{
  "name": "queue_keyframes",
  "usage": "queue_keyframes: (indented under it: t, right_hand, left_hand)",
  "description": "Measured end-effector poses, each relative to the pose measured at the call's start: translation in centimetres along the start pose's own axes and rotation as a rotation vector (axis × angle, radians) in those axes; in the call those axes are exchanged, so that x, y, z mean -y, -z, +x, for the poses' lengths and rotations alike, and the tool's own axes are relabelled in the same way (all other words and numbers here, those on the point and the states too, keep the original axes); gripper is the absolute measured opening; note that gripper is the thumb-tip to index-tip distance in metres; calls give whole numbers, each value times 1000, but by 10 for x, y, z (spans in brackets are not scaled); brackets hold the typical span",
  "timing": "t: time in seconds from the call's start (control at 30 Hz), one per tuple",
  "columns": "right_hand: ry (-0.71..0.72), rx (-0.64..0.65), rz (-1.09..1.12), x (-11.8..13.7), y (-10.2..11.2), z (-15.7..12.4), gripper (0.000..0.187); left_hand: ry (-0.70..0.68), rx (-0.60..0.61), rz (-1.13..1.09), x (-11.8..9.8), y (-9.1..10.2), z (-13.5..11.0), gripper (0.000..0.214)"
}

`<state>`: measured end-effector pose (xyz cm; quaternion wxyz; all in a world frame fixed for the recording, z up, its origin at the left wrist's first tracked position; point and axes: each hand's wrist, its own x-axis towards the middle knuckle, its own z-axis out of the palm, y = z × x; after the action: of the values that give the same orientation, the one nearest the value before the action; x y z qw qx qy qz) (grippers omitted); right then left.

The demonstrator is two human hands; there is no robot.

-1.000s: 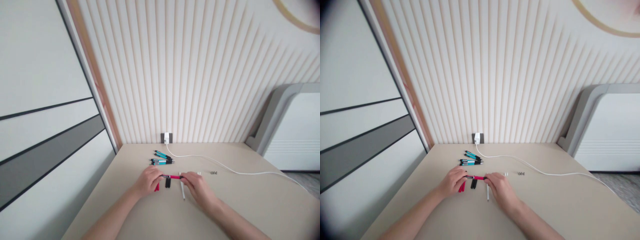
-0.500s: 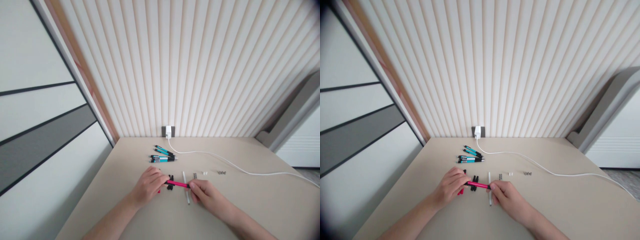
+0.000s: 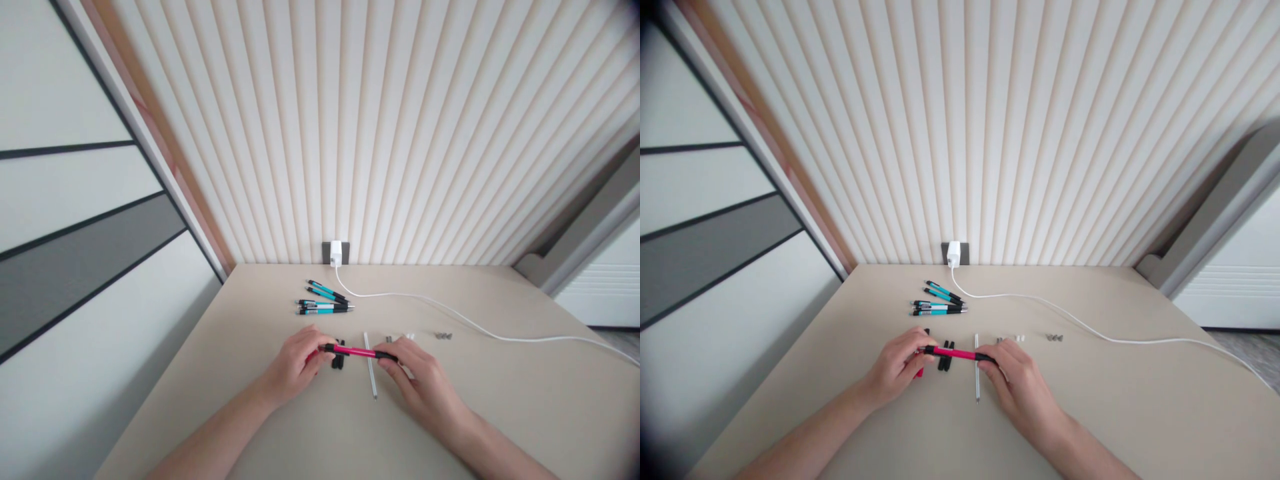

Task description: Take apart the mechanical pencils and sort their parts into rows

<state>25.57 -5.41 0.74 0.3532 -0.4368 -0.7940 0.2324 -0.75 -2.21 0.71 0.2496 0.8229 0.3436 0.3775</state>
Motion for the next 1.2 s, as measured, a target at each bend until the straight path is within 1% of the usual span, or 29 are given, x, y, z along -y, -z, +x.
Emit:
queue_keyframes:
  t: [0.1, 0.2, 0.27, 0.4, 0.47, 0.57, 0.63, 0.7, 0.77, 0.83, 0.9, 0.97, 1.1, 1.13, 1.17, 1.2]
  right_hand:
    - [-8, -21, 7, -2, 1, 1, 22]
    - [-31, -32, 15, -3, 3, 1, 22]
    - [-41, -25, 22, -3, 2, 1, 22]
    - [-60, 4, 41, -3, 0, 1, 22]
    - [-71, 14, 54, -2, -1, 1, 23]
    - [-111, 36, 84, 0, -2, 1, 27]
    - [-155, 51, 107, 1, -2, 2, 31]
    - [-180, 86, 115, 2, -2, 2, 35]
    - [-170, 137, 110, 3, -1, 3, 36]
    - [-147, 158, 91, 3, 1, 4, 36]
    - [-108, 139, 57, 3, 4, 4, 33]
    - [-43, 100, 1, 3, 7, 4, 29]
    - [121, 1, -106, 5, 8, 0, 22]
    - [135, -16, -109, 6, 8, -1, 21]
    - [125, -26, -92, 8, 7, -1, 22]
    - [89, -28, -53, 10, 7, -1, 23]
  left_hand:
    - [139, -10, -153, -8, 0, -1, 30]
    - [327, -18, -451, -16, -1, -3, 44]
    - [411, -28, -609, -18, -3, -4, 45]
    - [456, -34, -792, -12, -7, -4, 36]
    - [457, -33, -826, -9, -8, -4, 33]
    - [430, -33, -778, -8, -6, -4, 36]
    - [397, -24, -693, -10, -4, -3, 40]
    - [360, -19, -539, -13, -1, -2, 37]
    - [303, -7, -335, -16, 1, -1, 26]
    - [226, 20, -163, -19, 2, 0, 18]
    - [160, 45, -51, -23, 4, 0, 16]
    - [132, 54, 14, -28, 6, -1, 17]
    - [183, 98, 3, -34, 7, 0, 15]
    - [180, 89, 3, -33, 7, 0, 14]
    - [148, 63, 17, -32, 7, 0, 13]
    - [79, 25, 49, -29, 7, 1, 13]
